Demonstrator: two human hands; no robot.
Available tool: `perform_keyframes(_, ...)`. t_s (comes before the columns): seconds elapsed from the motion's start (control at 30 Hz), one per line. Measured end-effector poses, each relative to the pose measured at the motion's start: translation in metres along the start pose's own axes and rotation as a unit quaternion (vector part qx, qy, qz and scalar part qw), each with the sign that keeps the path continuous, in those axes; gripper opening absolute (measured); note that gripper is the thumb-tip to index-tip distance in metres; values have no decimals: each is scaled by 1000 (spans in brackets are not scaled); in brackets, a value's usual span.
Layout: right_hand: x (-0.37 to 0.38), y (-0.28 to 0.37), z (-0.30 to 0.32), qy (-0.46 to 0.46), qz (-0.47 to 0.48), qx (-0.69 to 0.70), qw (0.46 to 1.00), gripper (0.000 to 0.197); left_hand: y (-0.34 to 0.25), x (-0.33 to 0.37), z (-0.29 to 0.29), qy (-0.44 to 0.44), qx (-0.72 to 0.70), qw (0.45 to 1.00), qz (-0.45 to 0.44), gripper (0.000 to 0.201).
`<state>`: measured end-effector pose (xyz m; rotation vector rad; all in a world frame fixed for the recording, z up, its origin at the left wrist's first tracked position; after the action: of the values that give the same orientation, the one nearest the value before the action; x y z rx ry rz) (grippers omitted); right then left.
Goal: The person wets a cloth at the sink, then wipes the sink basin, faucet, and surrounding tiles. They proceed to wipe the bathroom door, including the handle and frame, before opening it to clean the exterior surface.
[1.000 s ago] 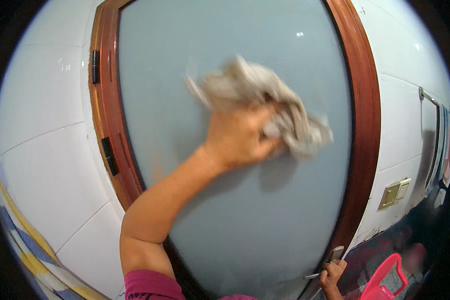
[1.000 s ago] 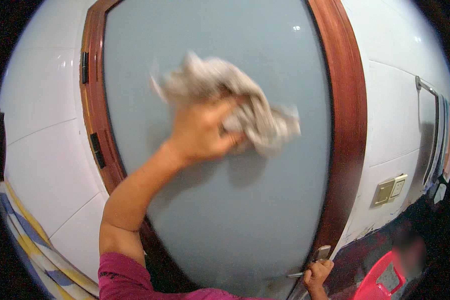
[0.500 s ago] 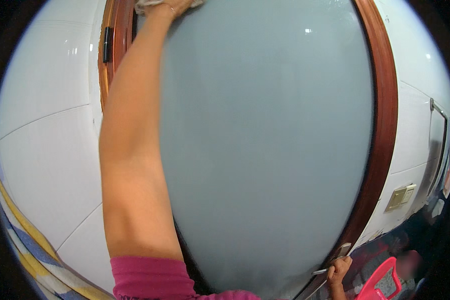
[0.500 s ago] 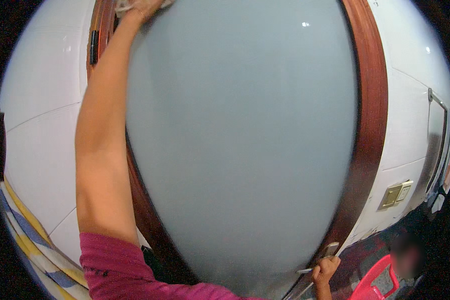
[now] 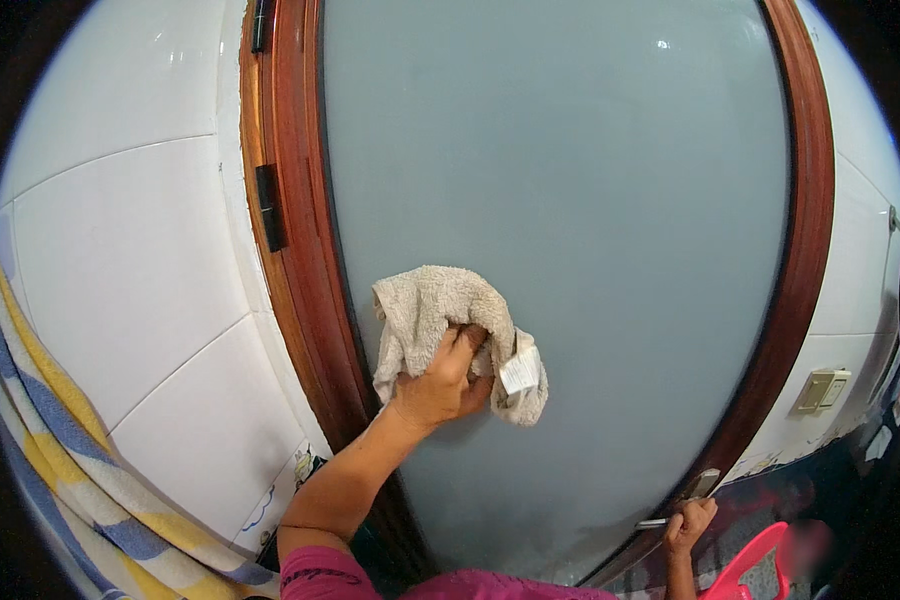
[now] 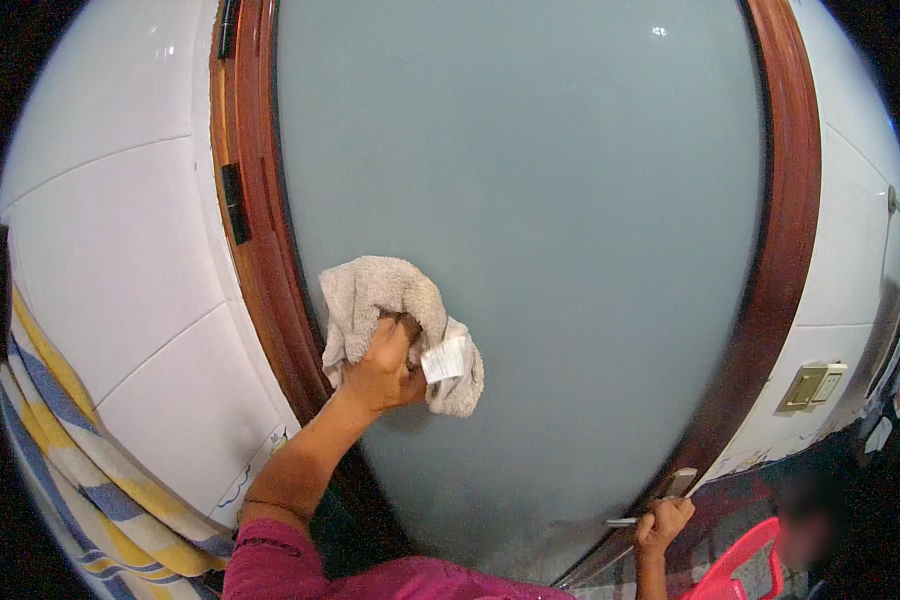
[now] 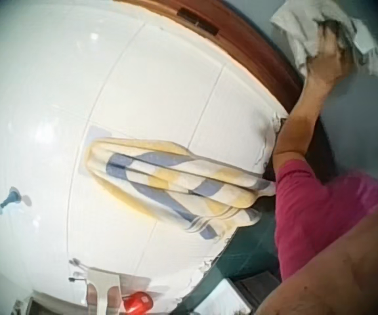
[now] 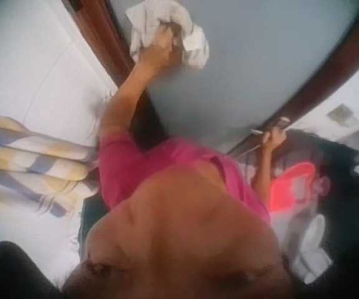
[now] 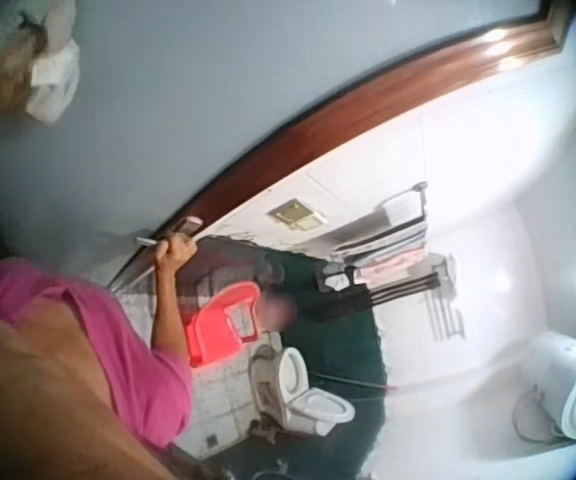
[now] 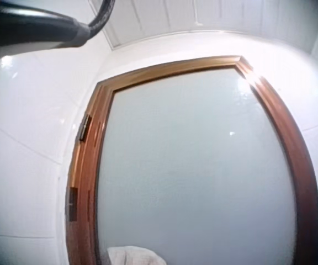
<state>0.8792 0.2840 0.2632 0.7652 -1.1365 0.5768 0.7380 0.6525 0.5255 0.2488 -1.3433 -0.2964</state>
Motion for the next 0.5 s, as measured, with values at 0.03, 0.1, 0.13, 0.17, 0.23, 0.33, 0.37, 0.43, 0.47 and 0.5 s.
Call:
perform_keyframes(0.03, -4, -1, 2, 7, -6, -3, 1000, 9, 8, 0, -1, 9, -14, 1000, 7, 47)
perform_keyframes(0.1, -3, 4, 2, -2, -4, -2, 1000, 8, 32, 19, 2, 10, -15, 1000, 18, 50)
perform_keyframes(0.13, -2, 8, 0, -7, -5, 0, 1000, 9, 51, 41, 4, 8, -11, 1000, -20, 54)
perform_keyframes(0.17, -3, 7, 3, -9, -5, -5, 1000, 9, 61, 67, 10, 3, 11, 1000, -21, 55)
perform_keyframes(0.23, -4, 4, 1, -13, -2, -2, 1000, 9, 96, 136, 24, -49, 75, 995, -37, 50)
perform_keyframes(0.33, -11, -10, 0, 18, -12, -11, 1000, 8, 137, 225, 54, -83, 97, 990, 64, 33)
perform_keyframes(0.37, -5, -1, -4, -2, -8, 2, 1000, 10, 131, 259, 83, -62, 83, 990, 97, 48)
perform_keyframes(0.43, -7, -7, -4, -2, 0, -12, 1000, 10, 152, 296, 96, -92, 154, 975, 130, 64)
perform_keyframes(0.47, -6, -7, -4, -2, 3, -21, 1000, 10, 154, 300, 96, -137, 250, 951, 119, 63)
perform_keyframes(0.5, -3, -4, -5, -16, -2, -16, 1000, 8, 159, 299, 93, -108, 236, 958, 124, 65)
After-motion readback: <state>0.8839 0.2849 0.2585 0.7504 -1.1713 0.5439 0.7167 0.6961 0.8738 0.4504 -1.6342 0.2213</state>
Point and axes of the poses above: each hand's wrist, its own x-axis towards the middle knuckle, its own z-axis out of the back of the hand, y = z × x, the point moved 3 cm from there along x, towards the middle knuckle, and after that the axes turned 2 degrees about -y, right-handed, at the moved point
